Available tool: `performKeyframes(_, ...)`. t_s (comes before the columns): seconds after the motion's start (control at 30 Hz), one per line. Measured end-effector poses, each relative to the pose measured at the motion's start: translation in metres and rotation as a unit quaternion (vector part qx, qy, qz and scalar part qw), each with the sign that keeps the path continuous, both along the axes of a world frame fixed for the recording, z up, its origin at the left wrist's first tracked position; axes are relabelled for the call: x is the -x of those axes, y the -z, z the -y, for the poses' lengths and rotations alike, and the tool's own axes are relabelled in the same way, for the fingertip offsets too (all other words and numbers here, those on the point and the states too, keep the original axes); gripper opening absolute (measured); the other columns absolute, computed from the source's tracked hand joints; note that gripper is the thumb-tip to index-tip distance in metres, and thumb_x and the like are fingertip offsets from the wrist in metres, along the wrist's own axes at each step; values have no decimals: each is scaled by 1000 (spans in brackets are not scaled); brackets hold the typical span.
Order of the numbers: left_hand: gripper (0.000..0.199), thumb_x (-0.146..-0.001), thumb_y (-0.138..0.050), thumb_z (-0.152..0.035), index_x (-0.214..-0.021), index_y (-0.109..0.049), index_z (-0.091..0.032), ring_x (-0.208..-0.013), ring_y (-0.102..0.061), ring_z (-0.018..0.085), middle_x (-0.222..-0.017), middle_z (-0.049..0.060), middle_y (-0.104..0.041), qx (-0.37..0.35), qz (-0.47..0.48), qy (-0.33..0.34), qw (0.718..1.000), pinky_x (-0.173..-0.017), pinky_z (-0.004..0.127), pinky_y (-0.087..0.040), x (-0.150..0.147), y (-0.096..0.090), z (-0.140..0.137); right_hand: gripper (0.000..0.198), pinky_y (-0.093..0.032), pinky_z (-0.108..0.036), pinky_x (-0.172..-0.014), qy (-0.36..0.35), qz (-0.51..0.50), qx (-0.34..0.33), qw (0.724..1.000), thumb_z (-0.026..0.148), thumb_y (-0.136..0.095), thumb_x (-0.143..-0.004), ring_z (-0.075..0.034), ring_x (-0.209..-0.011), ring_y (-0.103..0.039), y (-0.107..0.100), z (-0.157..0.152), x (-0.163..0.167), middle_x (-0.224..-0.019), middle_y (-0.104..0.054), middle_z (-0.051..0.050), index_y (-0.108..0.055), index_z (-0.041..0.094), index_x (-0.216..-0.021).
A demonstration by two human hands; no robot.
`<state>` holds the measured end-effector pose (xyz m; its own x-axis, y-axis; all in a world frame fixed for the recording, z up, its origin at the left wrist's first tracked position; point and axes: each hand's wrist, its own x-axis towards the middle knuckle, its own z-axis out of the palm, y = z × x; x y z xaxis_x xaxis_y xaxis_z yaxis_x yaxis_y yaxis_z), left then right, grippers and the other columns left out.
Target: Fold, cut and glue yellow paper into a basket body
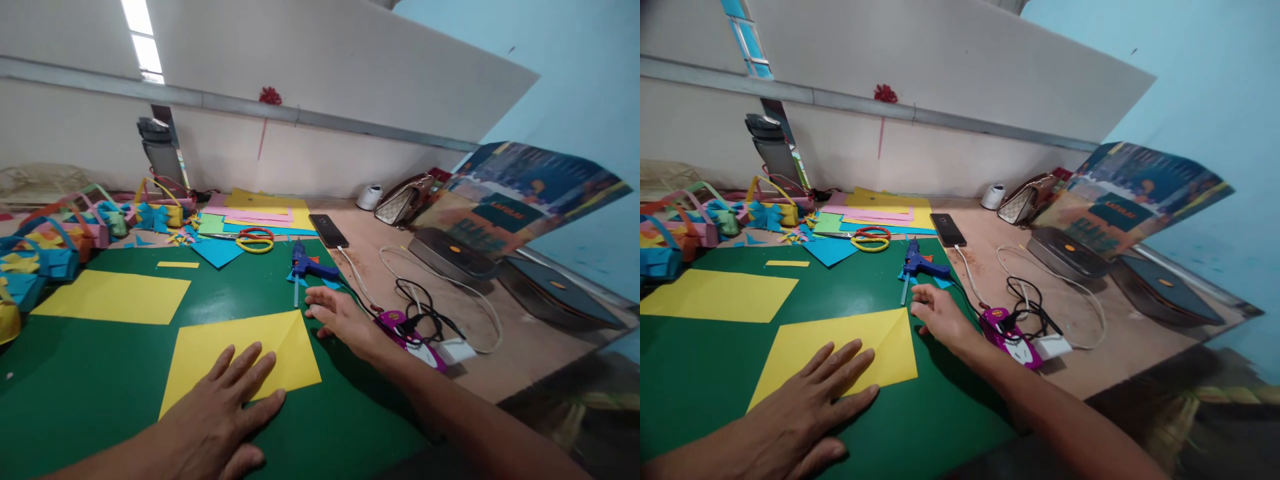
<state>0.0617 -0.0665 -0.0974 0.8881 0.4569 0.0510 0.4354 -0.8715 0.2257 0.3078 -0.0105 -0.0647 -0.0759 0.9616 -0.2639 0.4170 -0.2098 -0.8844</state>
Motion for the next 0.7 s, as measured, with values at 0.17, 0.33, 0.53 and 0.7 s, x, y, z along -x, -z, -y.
performKeyframes(0.17,55,-90,-50,-47,-141,-37,-28,-134,-28,43,-147,16,-33,7,-10,-1,1000,-97,65,-35,-1,1,1,36,-46,-19,-45,3,-34,69,997,26,-56,-77,-16,-78,-63,-8,0,2,-105,-58,-11,-49,17,-110)
performKeyframes(0.33,54,-90,-51,-46,-140,-37,-30,-136,-25,40,-149,14,-30,11,-5,-11,1000,-101,62,-33,-1,6,1,35,-44,-17,-42,6,-58,104,993,26,-56,-79,-13,-69,-63,-8,1,4,-95,-59,-8,-47,16,-112)
performKeyframes(0.53,58,-90,-42,-56,-140,-39,-26,-135,-26,40,-147,15,-33,-2,0,3,1000,-102,62,-32,-1,1,1,37,-50,-20,-51,36,-58,101,992,28,-58,-80,-19,-96,-59,-14,-5,2,-117,-54,-14,-48,18,-114)
performKeyframes(0.7,60,-90,-38,-60,-139,-40,-25,-133,-31,41,-145,15,-38,-25,-2,12,1000,-99,61,-35,-3,-6,0,36,-47,-21,-48,25,-61,124,990,30,-61,-77,-15,-75,-63,-15,-11,4,-102,-61,-9,-48,19,-109)
